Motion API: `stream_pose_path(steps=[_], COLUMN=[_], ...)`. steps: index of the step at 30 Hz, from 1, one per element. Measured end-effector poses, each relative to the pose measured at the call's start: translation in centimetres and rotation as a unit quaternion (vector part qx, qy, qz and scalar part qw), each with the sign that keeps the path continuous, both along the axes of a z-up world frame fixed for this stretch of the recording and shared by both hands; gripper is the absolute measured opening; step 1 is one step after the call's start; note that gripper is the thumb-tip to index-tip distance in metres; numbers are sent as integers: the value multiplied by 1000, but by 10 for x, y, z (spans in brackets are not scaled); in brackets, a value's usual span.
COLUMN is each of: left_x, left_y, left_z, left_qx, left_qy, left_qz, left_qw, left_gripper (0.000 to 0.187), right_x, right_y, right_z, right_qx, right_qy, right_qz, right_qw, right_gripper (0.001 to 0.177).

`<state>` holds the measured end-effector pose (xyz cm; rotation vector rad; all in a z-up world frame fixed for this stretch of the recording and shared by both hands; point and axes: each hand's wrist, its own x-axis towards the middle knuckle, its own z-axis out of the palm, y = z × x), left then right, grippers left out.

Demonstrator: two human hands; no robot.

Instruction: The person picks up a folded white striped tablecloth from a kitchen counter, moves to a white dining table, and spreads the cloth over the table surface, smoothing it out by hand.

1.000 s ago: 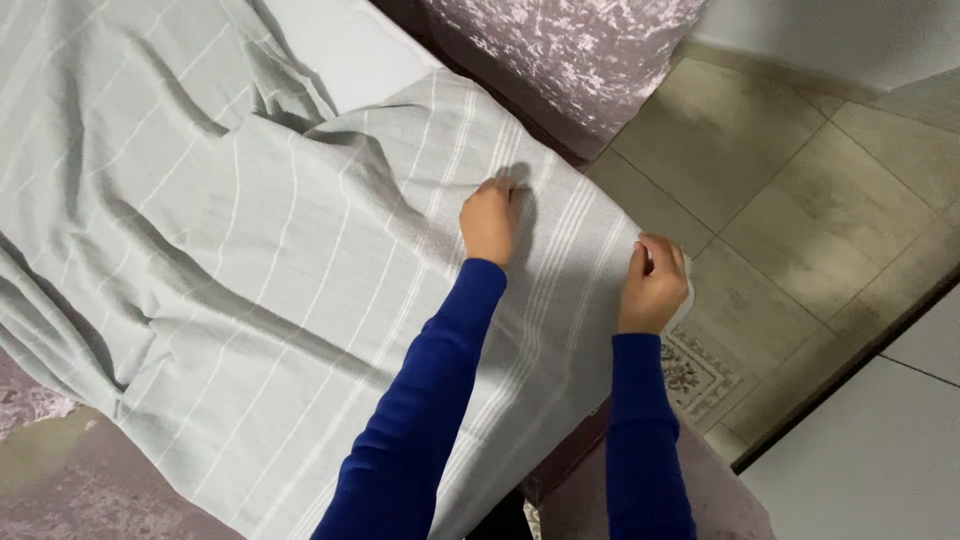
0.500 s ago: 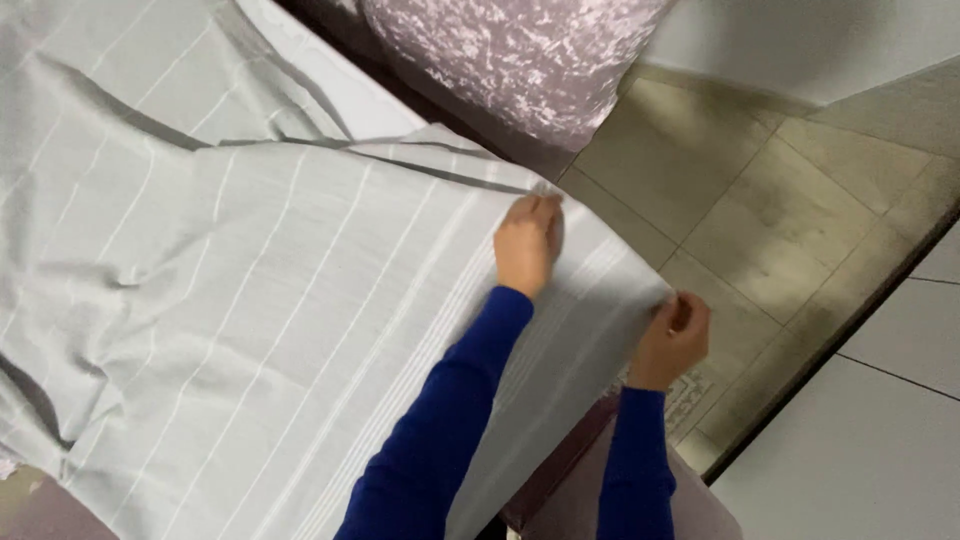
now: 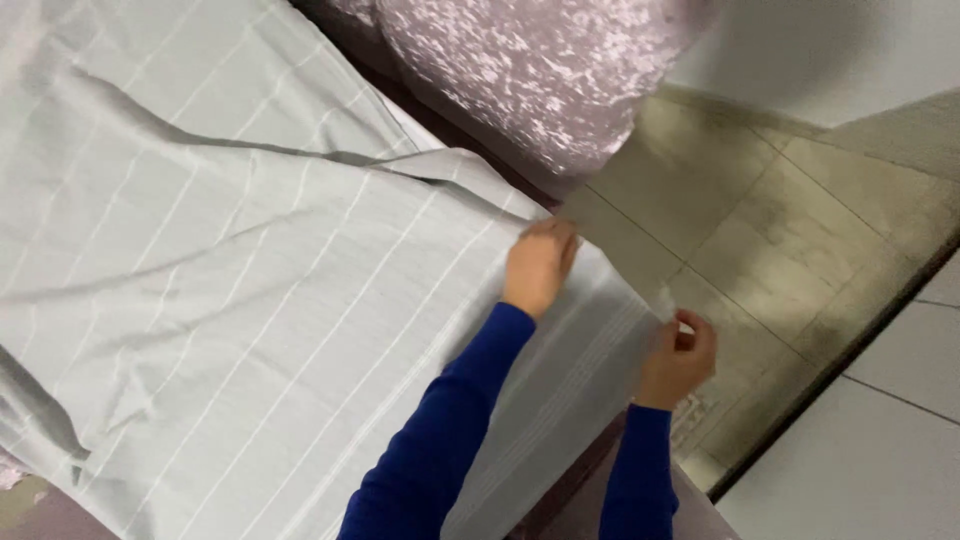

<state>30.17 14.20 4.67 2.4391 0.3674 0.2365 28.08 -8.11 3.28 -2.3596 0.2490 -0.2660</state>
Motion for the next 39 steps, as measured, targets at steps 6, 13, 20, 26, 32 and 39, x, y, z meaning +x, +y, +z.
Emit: stream_pose_path(steps=[6, 13, 20, 26, 32, 39], left_x=[-4, -9, -10, -4, 0, 33], left_y=[98, 192, 224, 229, 237, 220], left_z=[6, -10, -9, -37, -44, 24], left_qx=[6, 118, 204, 214, 210, 93], left_qy=[-24, 9, 99, 116, 97, 0], left_qz=[104, 205, 239, 238, 237, 227], left_qw=[994, 972, 944, 940, 944, 969], left_gripper=[12, 15, 29, 13, 14, 22], right_x=[22, 44, 80, 89, 93, 97], right_y=[93, 216, 270, 276, 265, 259], right_z=[-2, 27, 3, -8, -12, -1], right_qx=[83, 121, 33, -122, -96, -16], right_qy=[-41, -27, 3, 58, 23, 13], right_qz=[129, 274, 382, 439, 394, 368], right_qw=[987, 954, 923, 888, 914, 930], right_gripper=[10, 17, 19, 35, 9, 14])
